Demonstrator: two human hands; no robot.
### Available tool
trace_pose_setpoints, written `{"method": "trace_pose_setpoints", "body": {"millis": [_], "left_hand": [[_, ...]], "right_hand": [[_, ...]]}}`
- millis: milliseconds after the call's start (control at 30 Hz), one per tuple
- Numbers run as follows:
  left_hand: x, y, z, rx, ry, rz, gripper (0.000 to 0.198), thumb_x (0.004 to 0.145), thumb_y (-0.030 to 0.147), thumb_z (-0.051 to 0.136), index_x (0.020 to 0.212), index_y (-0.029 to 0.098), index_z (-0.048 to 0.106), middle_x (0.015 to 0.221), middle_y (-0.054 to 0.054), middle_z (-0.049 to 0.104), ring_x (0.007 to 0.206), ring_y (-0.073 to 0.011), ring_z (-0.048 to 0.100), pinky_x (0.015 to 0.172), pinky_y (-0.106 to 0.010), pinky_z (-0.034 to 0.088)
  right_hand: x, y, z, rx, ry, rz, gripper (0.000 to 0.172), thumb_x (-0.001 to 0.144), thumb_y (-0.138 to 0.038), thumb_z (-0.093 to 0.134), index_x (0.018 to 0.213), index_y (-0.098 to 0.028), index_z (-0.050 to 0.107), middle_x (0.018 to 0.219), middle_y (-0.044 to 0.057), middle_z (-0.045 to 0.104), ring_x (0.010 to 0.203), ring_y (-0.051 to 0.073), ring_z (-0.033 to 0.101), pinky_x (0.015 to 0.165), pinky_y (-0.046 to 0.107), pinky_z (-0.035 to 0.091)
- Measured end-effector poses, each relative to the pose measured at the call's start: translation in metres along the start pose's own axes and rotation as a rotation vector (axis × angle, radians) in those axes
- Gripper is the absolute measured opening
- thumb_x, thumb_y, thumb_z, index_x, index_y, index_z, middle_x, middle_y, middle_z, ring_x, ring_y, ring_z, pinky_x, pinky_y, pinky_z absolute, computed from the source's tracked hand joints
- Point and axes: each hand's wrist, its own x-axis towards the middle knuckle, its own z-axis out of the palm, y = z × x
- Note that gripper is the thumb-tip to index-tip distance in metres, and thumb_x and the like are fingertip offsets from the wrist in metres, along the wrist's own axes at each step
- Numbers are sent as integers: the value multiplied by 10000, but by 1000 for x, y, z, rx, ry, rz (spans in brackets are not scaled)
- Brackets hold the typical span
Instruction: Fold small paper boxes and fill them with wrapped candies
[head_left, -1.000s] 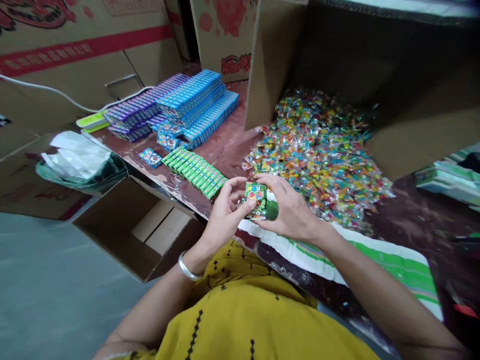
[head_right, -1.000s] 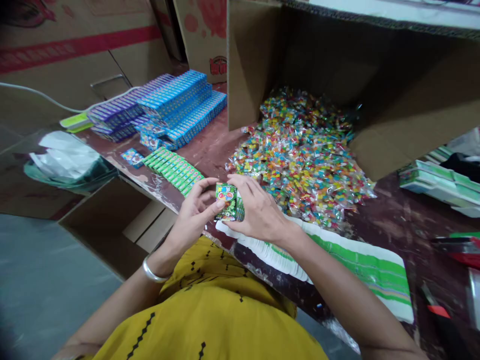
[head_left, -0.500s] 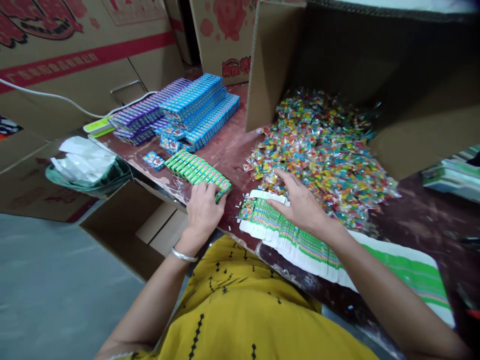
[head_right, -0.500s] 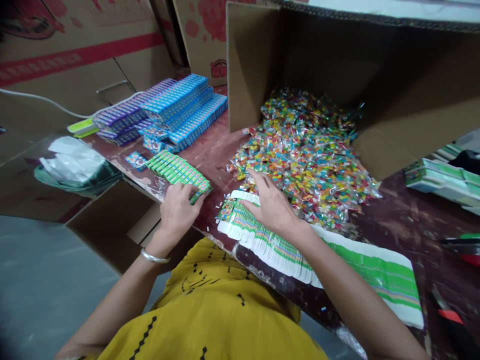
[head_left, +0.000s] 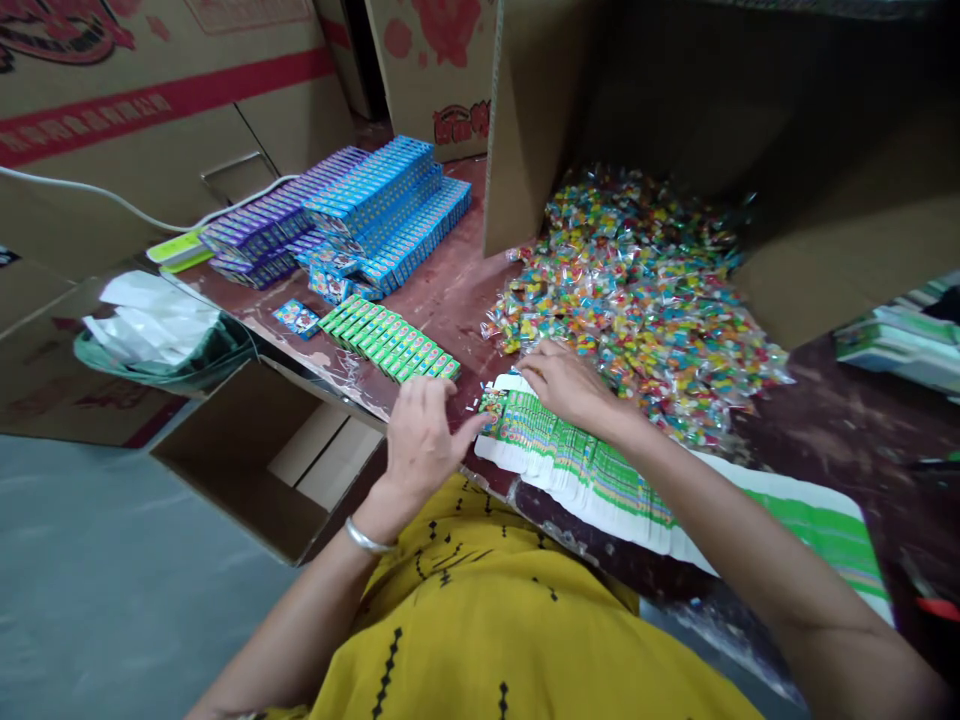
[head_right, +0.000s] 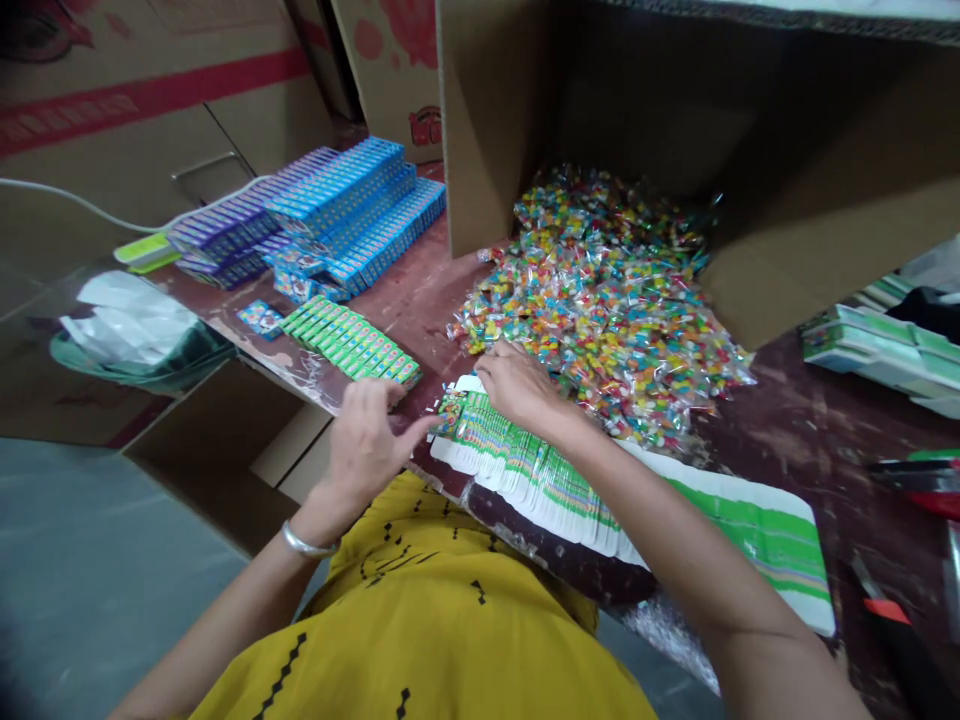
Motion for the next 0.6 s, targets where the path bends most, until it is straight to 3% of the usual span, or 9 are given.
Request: {"method": "trace_pose_setpoints", "body": {"millis": [133,233,367,500,600], "left_hand": [[-6,17,2,41,-222,10,463,826,526,719,1047,163,535,973,-102,578,945,-285,526,811,-404,483],[-7,18,9,56,-248,-43,477,802,498,756,1056,162,533,984,-99,581,956,-289,535,811,-409,492],[-7,16,9,-34,-217,-53,495,766,436,808,1077,165,534,1016,-100,586,979,-287,546,832,-413,492],[-2,17,-7,-468,-123,-176,378,832,399,756,1066,180,557,1033,-79,608,970,-232,573,868,-371,479],[9,15,-23,-985,-269,-367,268,918,440,637,923,176,591,855,-20,592,760,-145,554,702,-276,455]], "right_hand": [[15,-5,9,-65,-55,-15,290,986,-257,504,904,-184,772,974,123,643,1012,267,565,900,396,446],[19,-7,14,-59,-52,-32,274,984,-301,530,930,-195,777,991,116,646,1018,265,559,910,400,437],[14,-7,8,112,70,-52,164,942,-287,614,920,-201,752,1027,88,662,1034,246,564,925,393,436],[-1,-9,-15,613,59,44,150,916,-278,633,798,-189,657,801,16,631,738,154,588,700,311,478],[-16,-14,-33,902,-13,50,174,914,-323,645,809,-185,641,754,-7,598,639,117,563,600,269,480]]}}
